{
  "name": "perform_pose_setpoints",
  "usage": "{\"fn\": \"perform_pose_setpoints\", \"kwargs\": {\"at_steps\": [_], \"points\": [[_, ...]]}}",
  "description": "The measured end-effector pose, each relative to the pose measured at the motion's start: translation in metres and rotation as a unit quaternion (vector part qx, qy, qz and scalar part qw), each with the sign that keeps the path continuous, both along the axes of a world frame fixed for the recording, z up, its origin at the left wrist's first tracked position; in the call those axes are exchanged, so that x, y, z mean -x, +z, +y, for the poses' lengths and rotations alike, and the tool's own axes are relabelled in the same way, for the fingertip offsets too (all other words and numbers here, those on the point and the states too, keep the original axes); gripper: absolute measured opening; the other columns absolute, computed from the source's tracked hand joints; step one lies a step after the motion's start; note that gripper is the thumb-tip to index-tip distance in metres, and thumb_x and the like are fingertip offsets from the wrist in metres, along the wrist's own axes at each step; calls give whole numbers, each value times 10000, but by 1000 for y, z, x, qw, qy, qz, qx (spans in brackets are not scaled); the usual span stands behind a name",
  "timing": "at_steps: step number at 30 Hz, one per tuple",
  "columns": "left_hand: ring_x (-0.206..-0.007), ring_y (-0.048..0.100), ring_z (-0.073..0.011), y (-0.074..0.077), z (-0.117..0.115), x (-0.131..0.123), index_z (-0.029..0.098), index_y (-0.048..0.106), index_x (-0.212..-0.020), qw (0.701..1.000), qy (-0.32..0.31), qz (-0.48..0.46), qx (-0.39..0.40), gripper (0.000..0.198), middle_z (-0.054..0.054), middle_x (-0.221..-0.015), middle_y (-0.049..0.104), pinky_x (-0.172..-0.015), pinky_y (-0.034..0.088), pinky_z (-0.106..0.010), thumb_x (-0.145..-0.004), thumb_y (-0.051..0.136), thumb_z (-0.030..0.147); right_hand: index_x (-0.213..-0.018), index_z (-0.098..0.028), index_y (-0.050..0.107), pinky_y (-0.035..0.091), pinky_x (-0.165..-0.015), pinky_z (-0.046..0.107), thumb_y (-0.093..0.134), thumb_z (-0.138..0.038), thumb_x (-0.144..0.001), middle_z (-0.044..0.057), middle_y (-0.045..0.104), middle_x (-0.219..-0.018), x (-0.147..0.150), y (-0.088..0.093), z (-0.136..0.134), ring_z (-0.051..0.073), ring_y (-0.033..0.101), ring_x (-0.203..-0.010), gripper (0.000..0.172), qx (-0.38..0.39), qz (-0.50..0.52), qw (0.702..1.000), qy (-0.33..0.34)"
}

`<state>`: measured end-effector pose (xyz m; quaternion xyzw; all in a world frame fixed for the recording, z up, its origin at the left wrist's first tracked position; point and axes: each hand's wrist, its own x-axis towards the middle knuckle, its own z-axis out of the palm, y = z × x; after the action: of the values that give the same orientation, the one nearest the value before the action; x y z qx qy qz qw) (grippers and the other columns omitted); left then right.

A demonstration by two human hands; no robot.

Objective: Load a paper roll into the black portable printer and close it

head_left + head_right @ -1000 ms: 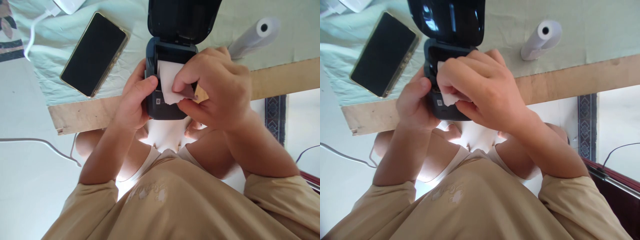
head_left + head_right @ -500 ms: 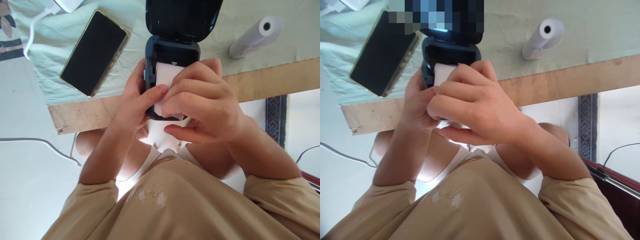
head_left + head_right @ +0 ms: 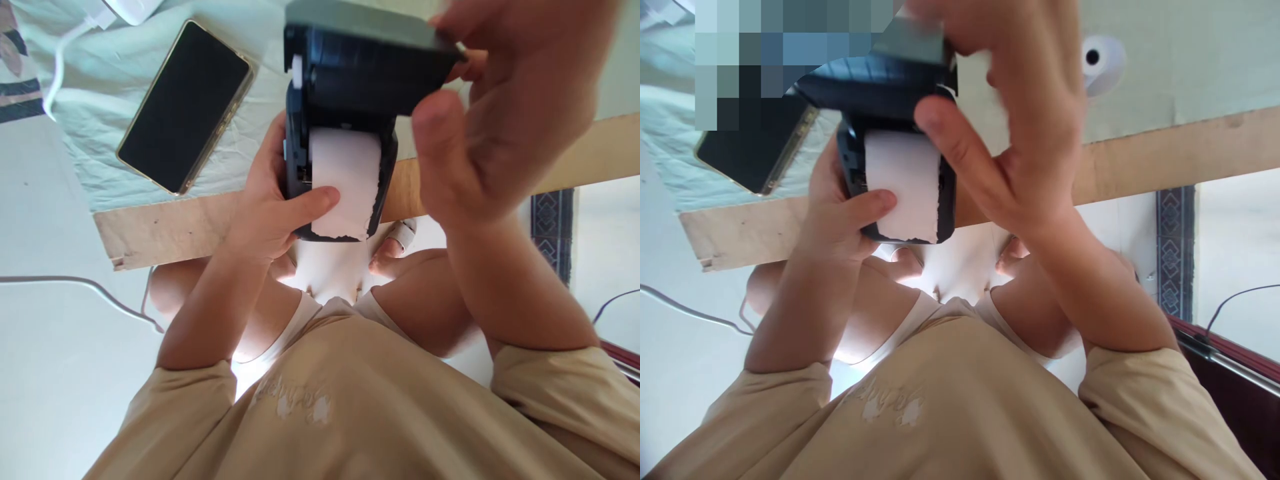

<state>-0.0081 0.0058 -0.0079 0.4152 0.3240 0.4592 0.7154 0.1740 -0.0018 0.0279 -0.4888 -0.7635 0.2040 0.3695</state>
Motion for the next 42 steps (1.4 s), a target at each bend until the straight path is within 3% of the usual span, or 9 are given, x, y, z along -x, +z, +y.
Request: {"fn": "perform_pose_setpoints", "kwargs": {"at_steps": [3,7,9,14,18,23,30,37,42], "points": [[-690,611,-127,0,-1,-2,226,638,-965,999,29,-29,27,280,6,-787,639,-636,521,-247,-709,735,165,-928,-236,599,533,-822,389,406,-571,-869,67,537,-922,-2,-3,0,240,537,-1124,391,-17,-9,1000,-2],[-741,643,-177,0,-1,-4,226,624,-1021,999,34,-29,28,379,5,-743,632,-650,535,-274,-675,775,243,-881,-216,628,502,-887,391,442,-443,-863,61,510,-958,-3,-10,2,176,547,-1005,295,-158,-37,987,10],[-807,659,-207,-1,-2,-4,245,615,-1048,999,35,-32,21,409,1,-752,643,-701,543,-295,-668,767,234,-912,-185,630,497,-901,379,456,-404,-847,73,515,-982,-2,-12,2,167,536,-1005,287,-182,-27,983,1],[-681,622,-189,-9,-1,-6,278,591,-1075,998,-6,-62,-19,438,-28,-860,664,-520,450,-273,-678,734,396,-1241,-179,418,497,-964,333,508,-500,-830,57,497,-1270,3,-16,0,167,508,-1172,529,-18,67,996,58],[-563,579,-153,-11,-1,-7,258,603,-1050,998,-4,-56,-22,386,-24,-788,647,-458,372,-250,-702,714,384,-1264,-233,337,514,-935,315,551,-553,-799,45,403,-1342,5,-22,-2,174,501,-1207,604,24,94,992,84],[-554,553,-138,-4,-2,-7,245,622,-1009,1000,11,-17,-9,361,-28,-792,638,-421,333,-239,-705,711,418,-1255,-244,332,533,-904,308,588,-500,-782,59,408,-1326,5,-34,-3,188,475,-1237,595,81,172,978,80],[-593,559,-150,-3,0,-8,247,633,-970,1000,4,-16,-9,337,-39,-803,638,-445,358,-254,-700,696,438,-1201,-207,390,508,-954,322,635,-473,-772,56,454,-1255,5,-30,-5,167,507,-1169,562,52,171,981,75],[-506,504,-140,-2,-3,-10,269,632,-947,1000,9,-25,-6,278,-17,-699,572,-414,269,-268,-685,687,346,-1237,-268,354,487,-1014,365,540,-518,-815,19,457,-1286,4,-28,-6,177,485,-1212,525,16,89,994,59],[-766,635,-234,0,0,-12,274,639,-977,999,-4,-42,28,360,-54,-816,665,-552,438,-320,-771,583,563,-1268,-239,336,510,-940,319,507,-597,-810,54,430,-1326,1,-28,-4,177,495,-1189,606,39,49,998,31]]}}
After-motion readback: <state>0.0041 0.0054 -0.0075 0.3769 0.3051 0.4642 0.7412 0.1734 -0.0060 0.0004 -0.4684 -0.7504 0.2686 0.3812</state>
